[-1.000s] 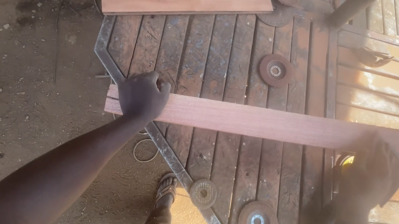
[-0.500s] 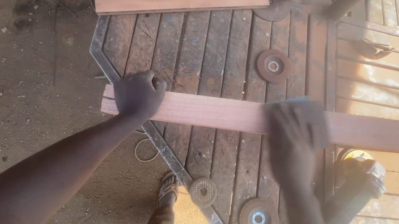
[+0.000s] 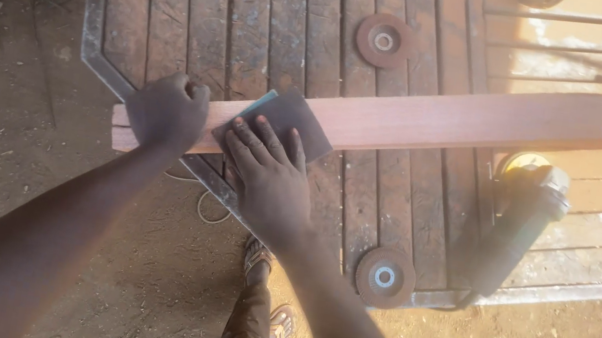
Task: Sanding a wooden plank using an angle grinder and a sanding block
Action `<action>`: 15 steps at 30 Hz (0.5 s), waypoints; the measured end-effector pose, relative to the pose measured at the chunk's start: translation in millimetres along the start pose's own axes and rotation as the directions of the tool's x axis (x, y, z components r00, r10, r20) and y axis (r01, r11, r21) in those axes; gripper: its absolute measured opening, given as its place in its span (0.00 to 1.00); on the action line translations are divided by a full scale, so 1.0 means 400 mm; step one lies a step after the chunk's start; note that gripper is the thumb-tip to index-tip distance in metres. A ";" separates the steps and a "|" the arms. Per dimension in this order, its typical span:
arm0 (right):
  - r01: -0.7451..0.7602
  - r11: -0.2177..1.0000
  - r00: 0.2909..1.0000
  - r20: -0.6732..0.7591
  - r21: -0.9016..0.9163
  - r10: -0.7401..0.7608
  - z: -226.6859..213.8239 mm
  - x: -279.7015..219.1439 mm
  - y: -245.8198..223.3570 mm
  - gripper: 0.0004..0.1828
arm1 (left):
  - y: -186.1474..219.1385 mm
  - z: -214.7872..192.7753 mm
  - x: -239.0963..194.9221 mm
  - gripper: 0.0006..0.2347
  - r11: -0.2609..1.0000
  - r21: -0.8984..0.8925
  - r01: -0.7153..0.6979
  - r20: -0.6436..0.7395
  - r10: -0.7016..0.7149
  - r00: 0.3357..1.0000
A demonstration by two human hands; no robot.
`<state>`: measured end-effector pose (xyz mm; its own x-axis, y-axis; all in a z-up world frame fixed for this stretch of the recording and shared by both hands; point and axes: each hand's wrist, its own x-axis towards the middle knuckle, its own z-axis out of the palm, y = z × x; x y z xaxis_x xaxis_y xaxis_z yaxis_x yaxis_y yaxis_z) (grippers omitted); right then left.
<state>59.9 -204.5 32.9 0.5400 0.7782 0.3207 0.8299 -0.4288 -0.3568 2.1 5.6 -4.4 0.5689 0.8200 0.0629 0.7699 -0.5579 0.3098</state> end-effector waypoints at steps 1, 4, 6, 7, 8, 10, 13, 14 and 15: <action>0.108 0.994 0.991 0.074 0.002 -0.108 -0.047 -0.001 0.045 0.24 | -0.020 0.021 -0.003 0.12 0.998 0.062 -0.031 -0.035 0.033 0.999; 0.154 0.985 0.986 0.082 -0.082 -0.148 -0.180 -0.006 0.317 0.29 | -0.008 0.021 -0.001 0.11 0.996 0.083 -0.040 -0.084 0.047 0.995; 0.094 0.985 0.995 0.028 -0.142 -0.091 -0.290 -0.022 0.430 0.33 | -0.012 -0.010 -0.027 0.10 0.998 0.064 0.001 -0.085 0.004 0.996; -0.150 0.975 0.989 -0.008 -0.162 0.151 -0.360 -0.015 0.456 0.27 | 0.001 -0.018 -0.024 0.10 1.000 0.013 -0.006 -0.082 0.007 0.997; -0.385 0.907 0.923 -0.048 -0.170 0.383 -0.432 -0.009 0.484 0.26 | 0.015 -0.026 -0.022 0.14 0.999 -0.038 -0.013 -0.079 0.010 0.997; -0.427 0.878 0.903 -0.150 -0.219 0.402 -0.388 -0.002 0.469 0.15 | 0.016 -0.026 -0.022 0.13 0.999 -0.034 -0.012 -0.089 0.009 0.996; -0.339 0.890 0.927 -0.271 -0.306 0.260 -0.163 -0.014 0.333 0.16 | 0.012 -0.013 -0.018 0.10 1.000 -0.005 0.021 -0.068 -0.022 0.997; -0.207 0.910 0.955 -0.278 -0.359 0.108 -0.064 -0.024 0.266 0.36 | 0.010 -0.010 -0.018 0.11 0.998 0.018 0.052 -0.028 -0.052 0.998; -0.200 0.914 0.954 -0.282 -0.352 0.101 -0.035 -0.012 0.168 0.36 | 0.006 -0.013 -0.018 0.11 0.998 0.022 0.058 -0.039 -0.057 0.998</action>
<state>115.2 -243.5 19.5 0.6384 0.5702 0.5170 0.7000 -0.7094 -0.0819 -1.6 -1.0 1.0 0.5124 0.8548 0.0818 0.8078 -0.5121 0.2918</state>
